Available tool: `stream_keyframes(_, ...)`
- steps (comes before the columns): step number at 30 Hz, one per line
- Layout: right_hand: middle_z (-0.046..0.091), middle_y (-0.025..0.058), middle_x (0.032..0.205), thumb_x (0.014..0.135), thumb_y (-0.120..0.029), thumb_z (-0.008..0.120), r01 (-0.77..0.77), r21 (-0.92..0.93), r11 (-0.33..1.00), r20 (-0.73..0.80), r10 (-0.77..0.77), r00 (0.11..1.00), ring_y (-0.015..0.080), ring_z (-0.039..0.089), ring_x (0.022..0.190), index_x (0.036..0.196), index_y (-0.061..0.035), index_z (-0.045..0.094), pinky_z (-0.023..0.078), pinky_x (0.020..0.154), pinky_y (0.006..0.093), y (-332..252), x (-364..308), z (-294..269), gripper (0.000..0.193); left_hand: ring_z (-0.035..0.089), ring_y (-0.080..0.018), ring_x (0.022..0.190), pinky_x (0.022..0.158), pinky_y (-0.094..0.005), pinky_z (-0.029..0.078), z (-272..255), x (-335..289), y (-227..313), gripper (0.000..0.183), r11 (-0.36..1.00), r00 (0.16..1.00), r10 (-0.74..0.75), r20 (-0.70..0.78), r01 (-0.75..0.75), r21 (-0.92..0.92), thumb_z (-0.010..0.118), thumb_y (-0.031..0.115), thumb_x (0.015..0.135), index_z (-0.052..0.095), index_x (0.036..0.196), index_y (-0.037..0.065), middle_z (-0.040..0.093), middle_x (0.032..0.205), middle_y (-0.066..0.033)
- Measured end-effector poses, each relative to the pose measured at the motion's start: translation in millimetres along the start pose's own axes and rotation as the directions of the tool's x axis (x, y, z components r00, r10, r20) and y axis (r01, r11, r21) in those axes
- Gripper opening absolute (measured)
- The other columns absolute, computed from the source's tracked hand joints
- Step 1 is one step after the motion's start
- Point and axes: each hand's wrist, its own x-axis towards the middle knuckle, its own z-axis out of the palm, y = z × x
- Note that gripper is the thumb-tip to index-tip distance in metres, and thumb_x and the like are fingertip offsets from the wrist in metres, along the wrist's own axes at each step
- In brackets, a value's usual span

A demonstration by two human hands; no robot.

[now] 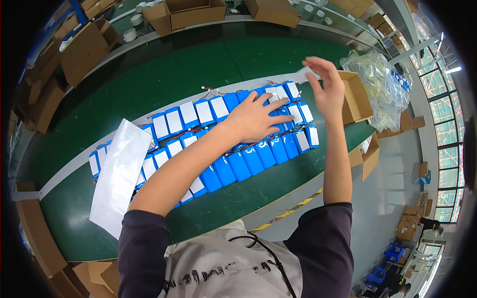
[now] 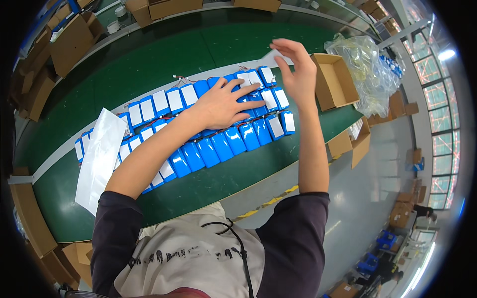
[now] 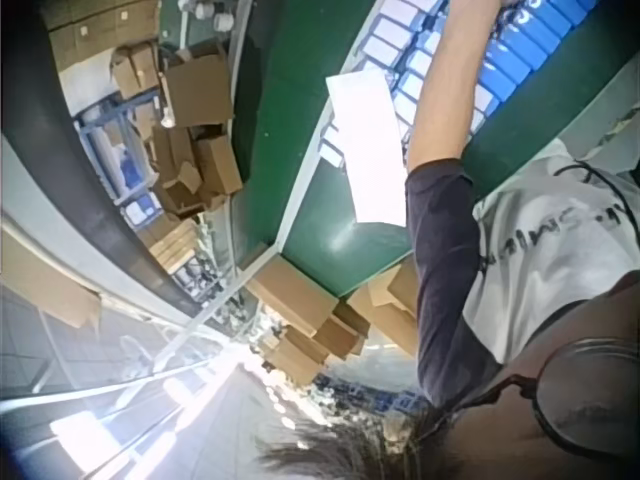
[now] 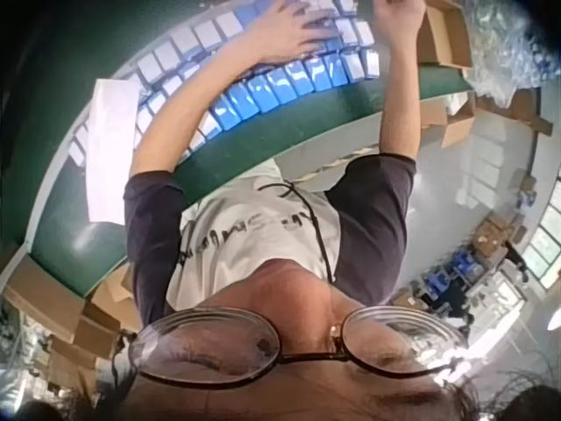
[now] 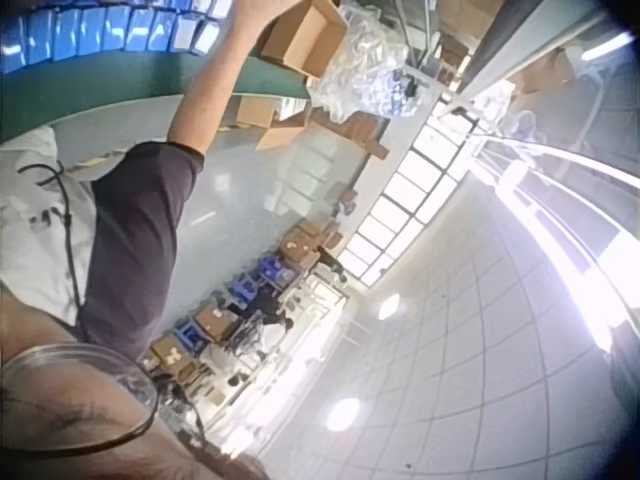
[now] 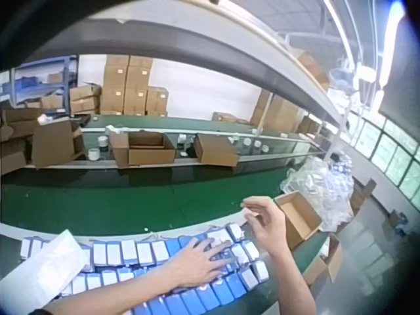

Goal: The person applies white adhesive labels to a series of blue rectangular battery cells arranged in rows on a green workbench. They peel individual labels from a backing sheet and press them onto the top surface of each cell, working systematically across the array.

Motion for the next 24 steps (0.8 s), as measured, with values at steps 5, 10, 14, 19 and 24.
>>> stream_keyframes(5,0.072,0.0120,0.115,0.091,0.013,0.067,-0.241,0.205,0.949,0.150,0.213,0.965,0.0206,0.071,0.111,0.129,0.0023,0.061,0.055,0.101,0.0330,-3.2,-44.4,-25.4,0.040,0.047,-0.0372,0.140,0.112,-0.0465,0.040,-0.9,6.4,-10.2,0.049,0.970,0.977,-0.186,-0.103,0.166,-0.177,0.065,0.031,0.099,0.057,0.143,0.010,0.049,0.153,-0.0172)
stream_keyframes(10,0.071,0.0120,0.111,0.091,0.014,0.068,-0.390,0.132,0.911,0.370,0.319,0.872,0.0203,0.070,0.110,0.131,0.0024,0.059,0.055,0.100,0.0336,-5.5,-58.9,-21.9,0.043,0.049,-0.0271,0.143,0.112,-0.0445,0.041,15.6,7.4,-17.0,0.052,0.991,0.987,-0.129,-0.091,0.131,0.019,0.060,0.032,0.102,0.056,0.143,0.000,0.049,0.157,-0.0155)
stream_keyframes(14,0.072,0.0115,0.110,0.092,0.014,0.067,-0.412,0.115,0.904,0.476,0.314,0.822,0.0195,0.070,0.109,0.128,0.0015,0.062,0.055,0.101,0.0334,-1.9,-54.6,-17.5,0.039,0.045,-0.0245,0.146,0.112,-0.0438,0.040,8.5,13.4,-10.2,0.051,0.988,0.992,-0.118,0.033,0.114,0.107,0.053,0.034,0.105,0.056,0.146,0.004,0.050,0.156,-0.0150)
stream_keyframes(19,0.071,0.0107,0.109,0.091,0.013,0.068,-0.441,0.138,0.887,0.522,0.313,0.793,0.0185,0.070,0.108,0.126,0.0022,0.062,0.055,0.100,0.0325,6.0,-48.0,-8.2,0.037,0.045,-0.0255,0.146,0.117,-0.0490,0.037,18.6,2.6,-11.5,0.051,0.984,0.987,-0.152,-0.047,0.156,0.085,0.054,0.034,0.106,0.051,0.151,0.009,0.044,0.162,-0.0154)
stream_keyframes(24,0.072,0.0100,0.112,0.092,0.013,0.067,-0.489,0.199,0.849,0.520,0.331,0.787,0.0185,0.070,0.110,0.125,0.0015,0.064,0.055,0.101,0.0329,13.6,-52.5,-16.3,0.035,0.043,-0.0354,0.145,0.118,-0.0512,0.036,4.0,-0.8,-2.7,0.050,0.982,0.963,-0.187,-0.196,0.187,-0.018,0.064,0.025,0.100,0.055,0.148,0.014,0.044,0.159,-0.0162)
